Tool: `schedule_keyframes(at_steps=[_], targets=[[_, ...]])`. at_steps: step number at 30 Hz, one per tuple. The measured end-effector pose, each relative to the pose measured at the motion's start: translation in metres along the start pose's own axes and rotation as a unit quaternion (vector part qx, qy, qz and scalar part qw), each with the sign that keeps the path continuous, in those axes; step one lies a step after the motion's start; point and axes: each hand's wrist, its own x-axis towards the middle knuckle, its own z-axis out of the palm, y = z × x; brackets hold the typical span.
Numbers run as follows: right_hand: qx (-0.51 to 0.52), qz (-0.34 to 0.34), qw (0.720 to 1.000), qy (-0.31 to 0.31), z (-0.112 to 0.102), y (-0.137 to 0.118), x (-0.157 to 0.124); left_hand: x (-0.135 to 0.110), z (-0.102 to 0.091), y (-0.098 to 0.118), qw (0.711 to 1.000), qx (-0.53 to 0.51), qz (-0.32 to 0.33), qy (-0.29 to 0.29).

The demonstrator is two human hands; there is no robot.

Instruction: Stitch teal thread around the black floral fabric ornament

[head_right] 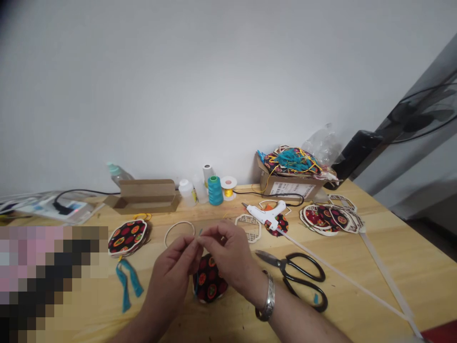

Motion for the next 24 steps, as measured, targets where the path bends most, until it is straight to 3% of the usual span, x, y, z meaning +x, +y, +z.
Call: schedule_keyframes(at_steps=[16,24], targets=[[0.072,0.075,0.994,-0.014,-0.0036,-0.0008,0.0024,-0.0016,0.0016,0.0020,0.995,0.090,0.035,0.003],[0.098,0.078,0.992,-0.012,-0.0042,0.0023,0.0039,0.0005,0.0006,-0.0022,0.997,0.083,0.012,0.003]])
